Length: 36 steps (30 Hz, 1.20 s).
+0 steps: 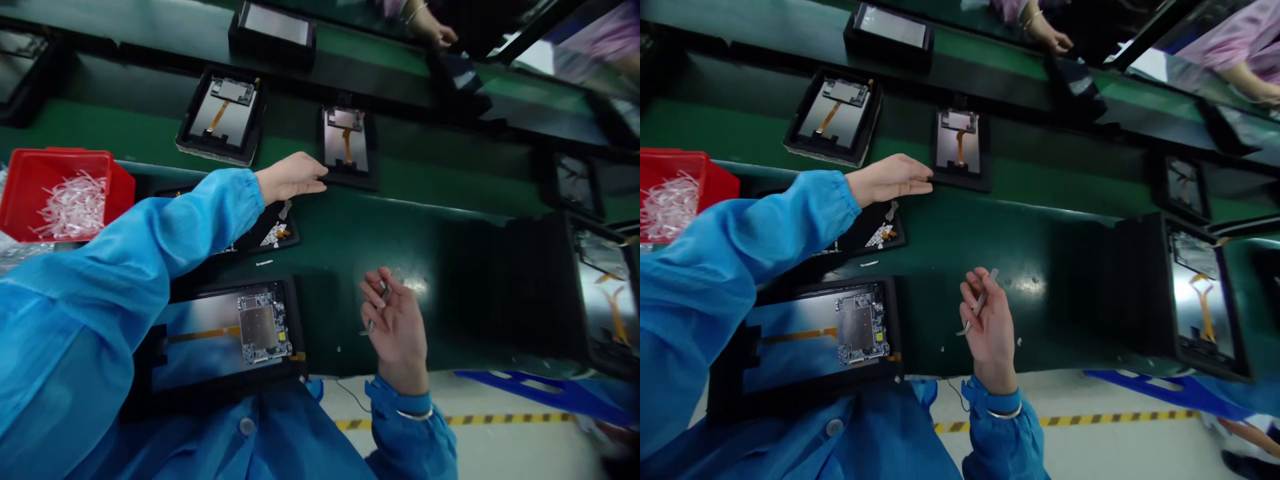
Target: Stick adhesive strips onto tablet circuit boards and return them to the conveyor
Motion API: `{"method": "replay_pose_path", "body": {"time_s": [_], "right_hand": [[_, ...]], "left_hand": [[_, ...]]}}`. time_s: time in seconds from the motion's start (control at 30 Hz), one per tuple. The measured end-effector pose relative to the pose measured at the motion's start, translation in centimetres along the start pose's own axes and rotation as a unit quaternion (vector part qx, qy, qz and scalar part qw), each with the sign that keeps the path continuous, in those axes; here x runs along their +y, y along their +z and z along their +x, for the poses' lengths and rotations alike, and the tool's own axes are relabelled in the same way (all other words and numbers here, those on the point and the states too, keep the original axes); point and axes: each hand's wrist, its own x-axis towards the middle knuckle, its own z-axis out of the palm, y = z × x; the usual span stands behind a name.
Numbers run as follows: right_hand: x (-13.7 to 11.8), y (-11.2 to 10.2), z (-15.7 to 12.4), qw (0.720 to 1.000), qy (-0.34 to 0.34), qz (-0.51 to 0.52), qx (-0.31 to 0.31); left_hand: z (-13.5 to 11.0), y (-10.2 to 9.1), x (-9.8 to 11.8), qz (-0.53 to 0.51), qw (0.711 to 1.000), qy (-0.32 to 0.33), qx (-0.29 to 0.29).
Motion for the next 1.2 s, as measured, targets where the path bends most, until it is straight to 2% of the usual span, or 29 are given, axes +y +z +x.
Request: {"method": "replay_pose_path", "body": {"time_s": [0.07, 0.13, 0.2, 0.3, 0.43, 0.53, 0.6, 0.7, 0.77, 0.83, 0.93, 1.0, 1.07, 1.2], "right_hand": [[0.2, 0.0, 0.4, 0.999, -0.011, -0.041, -0.01], [0.3, 0.1, 0.8, 0.997, -0.009, -0.07, -0.028], [0.6, 0.5, 1.1, 0.993, -0.005, -0.101, -0.065], [1.1, 1.2, 1.4, 0.982, 0.002, -0.146, -0.121], [1.3, 2.5, 1.4, 0.965, 0.015, -0.187, -0.182], [1.1, 3.5, 1.2, 0.95, 0.004, -0.228, -0.216], [1.0, 4.2, 1.0, 0.941, -0.009, -0.258, -0.219], [1.0, 4.8, 0.8, 0.921, -0.038, -0.299, -0.245], [1.1, 5.2, 0.7, 0.906, -0.079, -0.321, -0.266], [1.1, 5.7, 0.4, 0.889, -0.134, -0.343, -0.271], [1.3, 6.9, -0.3, 0.872, -0.196, -0.359, -0.267], [1.6, 8.0, -0.7, 0.871, -0.2, -0.351, -0.278], [2.1, 9.2, -1.1, 0.877, -0.179, -0.324, -0.306], [2.9, 11.1, -1.4, 0.904, -0.117, -0.211, -0.352]], "left_hand": [[-2.3, -1.3, 1.3, 0.112, 0.991, -0.018, -0.074], [-5.5, -3.3, 2.4, 0.228, 0.965, -0.003, -0.129], [-8.8, -5.5, 2.6, 0.374, 0.914, 0.044, -0.15], [-12.4, -8.3, 1.1, 0.533, 0.826, 0.109, -0.146], [-13.6, -10.3, -1.5, 0.603, 0.764, 0.136, -0.184], [-13.2, -10.4, -1.8, 0.617, 0.743, 0.146, -0.213], [-13.1, -10.1, -1.6, 0.612, 0.746, 0.149, -0.218], [-13.7, -9.8, -1.1, 0.586, 0.769, 0.15, -0.205], [-14.5, -9.5, -0.5, 0.557, 0.798, 0.152, -0.172], [-15.7, -8.9, 0.0, 0.518, 0.833, 0.154, -0.116], [-17.6, -6.9, 0.3, 0.427, 0.891, 0.149, -0.051], [-18.8, -5.3, 0.2, 0.355, 0.923, 0.144, -0.044], [-19.7, -3.7, -0.2, 0.298, 0.943, 0.144, -0.03], [-20.9, -1.7, -1.0, 0.249, 0.955, 0.156, 0.035]]}}
